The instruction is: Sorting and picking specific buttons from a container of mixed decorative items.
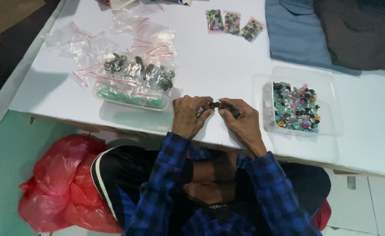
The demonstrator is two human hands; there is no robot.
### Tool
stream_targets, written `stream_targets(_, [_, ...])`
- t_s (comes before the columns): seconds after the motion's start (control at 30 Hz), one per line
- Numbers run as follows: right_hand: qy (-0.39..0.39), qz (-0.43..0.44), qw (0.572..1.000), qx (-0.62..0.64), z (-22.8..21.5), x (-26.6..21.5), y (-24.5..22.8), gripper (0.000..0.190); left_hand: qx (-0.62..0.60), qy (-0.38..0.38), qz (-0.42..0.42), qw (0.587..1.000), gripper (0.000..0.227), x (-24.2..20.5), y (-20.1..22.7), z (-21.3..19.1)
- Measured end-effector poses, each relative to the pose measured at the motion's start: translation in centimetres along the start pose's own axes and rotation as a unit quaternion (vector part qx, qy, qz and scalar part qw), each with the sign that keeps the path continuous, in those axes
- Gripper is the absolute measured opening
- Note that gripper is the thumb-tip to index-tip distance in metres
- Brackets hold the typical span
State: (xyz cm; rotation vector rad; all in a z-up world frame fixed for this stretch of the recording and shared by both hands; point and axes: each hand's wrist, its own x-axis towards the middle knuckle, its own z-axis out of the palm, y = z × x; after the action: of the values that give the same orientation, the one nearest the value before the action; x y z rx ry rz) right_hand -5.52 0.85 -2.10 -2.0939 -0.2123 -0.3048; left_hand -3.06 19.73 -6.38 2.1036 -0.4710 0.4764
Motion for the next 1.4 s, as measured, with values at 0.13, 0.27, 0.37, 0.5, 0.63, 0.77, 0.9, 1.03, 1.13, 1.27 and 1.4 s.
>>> stream_targets(0.13, [0.009,-0.018,1.0,-0.012,0.0,-0.3,-0.2,0.028,0.013,-0.028,0.003,1.0,0.022,0.0,-0.1,-0.1])
stream_targets(0.27, [0.008,0.002,1.0,0.004,0.0,-0.5,-0.7,0.026,0.014,-0.037,-0.011,0.999,0.021,0.0,0.4,-0.4])
stream_targets(0.37, [0.012,0.005,1.0,0.01,0.0,-0.5,-1.0,0.023,0.017,-0.037,-0.027,0.999,0.022,-0.2,0.4,-0.3])
stream_targets(0.5, [0.021,0.017,1.0,0.01,0.2,-0.3,-0.4,0.022,0.02,-0.039,-0.046,0.998,0.021,-0.1,0.6,-0.1])
stream_targets(0.63, [0.024,0.023,0.999,-0.007,0.1,-0.1,-0.7,0.02,0.046,-0.038,-0.042,0.997,0.02,0.2,0.9,0.2])
stream_targets(0.77, [0.037,0.032,0.999,-0.014,0.3,0.0,-0.7,0.024,0.082,-0.03,-0.025,0.996,0.019,0.5,1.5,-0.1])
stream_targets(0.9, [0.042,0.045,0.998,-0.007,0.4,-0.1,-0.4,0.026,0.065,-0.013,-0.019,0.998,0.024,0.2,1.3,-0.4])
stream_targets(1.03, [0.048,0.038,0.998,-0.012,0.4,0.2,-0.9,0.026,0.063,-0.022,-0.016,0.998,0.023,0.4,1.4,-0.4])
stream_targets(1.13, [0.046,0.044,0.998,-0.014,0.5,0.1,-0.4,0.027,0.059,-0.011,-0.017,0.998,0.019,0.2,1.6,-0.4])
stream_targets(1.27, [0.046,0.05,0.998,0.004,0.4,0.3,-0.5,0.026,0.037,0.005,-0.013,0.999,0.014,0.4,2.0,-0.6])
stream_targets(1.4, [0.049,0.034,0.998,-0.004,0.4,0.4,-0.6,0.027,0.042,-0.01,-0.009,0.999,0.014,0.5,2.0,-0.7])
